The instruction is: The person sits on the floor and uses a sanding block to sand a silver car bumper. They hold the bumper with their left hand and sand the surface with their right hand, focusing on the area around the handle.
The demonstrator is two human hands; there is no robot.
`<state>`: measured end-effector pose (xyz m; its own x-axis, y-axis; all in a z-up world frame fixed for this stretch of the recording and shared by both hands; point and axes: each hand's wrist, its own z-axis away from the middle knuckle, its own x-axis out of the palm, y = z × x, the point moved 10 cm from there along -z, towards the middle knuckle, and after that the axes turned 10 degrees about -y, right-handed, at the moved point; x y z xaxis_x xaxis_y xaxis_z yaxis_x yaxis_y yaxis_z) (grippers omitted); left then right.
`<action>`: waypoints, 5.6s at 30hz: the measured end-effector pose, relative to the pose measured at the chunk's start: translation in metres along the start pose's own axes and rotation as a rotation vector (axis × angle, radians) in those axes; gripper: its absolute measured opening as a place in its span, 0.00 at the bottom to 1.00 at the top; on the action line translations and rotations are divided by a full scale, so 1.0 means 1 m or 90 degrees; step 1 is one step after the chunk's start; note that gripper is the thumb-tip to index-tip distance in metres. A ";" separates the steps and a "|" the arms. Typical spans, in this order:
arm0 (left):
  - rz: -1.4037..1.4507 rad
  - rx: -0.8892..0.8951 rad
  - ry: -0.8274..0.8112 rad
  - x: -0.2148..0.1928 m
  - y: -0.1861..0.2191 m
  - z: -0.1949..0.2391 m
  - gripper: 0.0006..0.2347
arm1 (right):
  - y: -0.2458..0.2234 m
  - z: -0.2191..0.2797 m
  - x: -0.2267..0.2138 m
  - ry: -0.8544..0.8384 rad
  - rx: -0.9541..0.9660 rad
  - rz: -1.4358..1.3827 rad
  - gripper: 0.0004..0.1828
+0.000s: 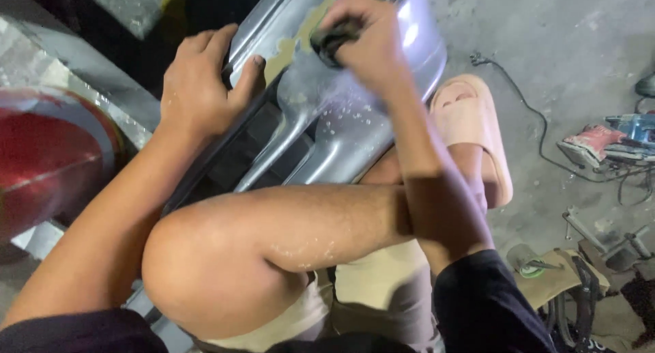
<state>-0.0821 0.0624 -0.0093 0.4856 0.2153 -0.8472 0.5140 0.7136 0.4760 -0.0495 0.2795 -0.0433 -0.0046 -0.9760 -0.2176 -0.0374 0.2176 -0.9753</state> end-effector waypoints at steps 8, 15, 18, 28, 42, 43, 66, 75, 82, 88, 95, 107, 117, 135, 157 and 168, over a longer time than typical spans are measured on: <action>-0.011 0.007 0.007 0.006 -0.002 0.002 0.25 | 0.021 -0.002 -0.008 -0.014 -0.058 -0.035 0.16; -0.013 -0.004 0.003 0.003 -0.002 -0.001 0.24 | -0.006 0.002 0.001 -0.021 -0.032 0.004 0.15; 0.004 -0.020 -0.013 0.006 -0.004 0.003 0.26 | 0.025 -0.005 -0.030 0.070 -0.021 0.025 0.15; -0.004 0.004 0.018 0.003 0.000 0.002 0.24 | 0.027 -0.002 -0.018 0.031 -0.037 -0.084 0.21; 0.005 -0.024 0.002 0.002 -0.004 -0.002 0.25 | 0.014 -0.005 -0.010 0.014 -0.009 -0.061 0.17; 0.007 -0.020 0.006 0.003 -0.001 0.000 0.25 | 0.023 -0.005 -0.015 0.016 -0.012 -0.056 0.17; 0.024 -0.058 0.004 0.005 -0.010 0.002 0.26 | -0.009 0.004 0.016 -0.165 0.031 0.009 0.11; 0.028 -0.059 0.000 0.011 -0.020 0.000 0.26 | -0.027 0.023 -0.009 -0.102 -0.065 0.084 0.11; 0.030 -0.043 0.022 0.010 -0.020 0.002 0.27 | -0.031 0.040 -0.011 0.024 0.067 0.041 0.19; 0.024 -0.036 0.039 0.009 -0.021 0.003 0.27 | -0.018 0.051 0.025 -0.103 0.299 -0.181 0.19; -0.029 0.154 0.150 -0.016 0.013 0.019 0.25 | -0.020 0.042 0.041 -0.148 0.200 -0.264 0.29; -0.060 0.411 0.149 -0.018 0.052 0.037 0.32 | -0.062 0.034 0.069 -0.153 0.130 -0.178 0.22; 0.189 0.448 0.090 -0.015 0.032 0.033 0.25 | -0.080 0.031 0.073 -0.172 0.012 0.019 0.20; 0.352 0.339 0.020 -0.014 0.016 0.028 0.38 | -0.100 0.018 0.070 -0.046 -0.017 0.000 0.05; 0.211 0.332 0.112 -0.013 0.015 0.026 0.12 | -0.062 0.031 0.069 -0.141 0.045 -0.053 0.16; 0.187 0.270 0.100 -0.005 0.008 0.021 0.14 | -0.036 0.028 0.005 0.141 0.049 -0.180 0.24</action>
<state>-0.0654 0.0531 0.0038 0.5564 0.4860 -0.6739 0.6290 0.2836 0.7238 -0.0199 0.2669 -0.0107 -0.2213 -0.9730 0.0654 0.0079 -0.0689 -0.9976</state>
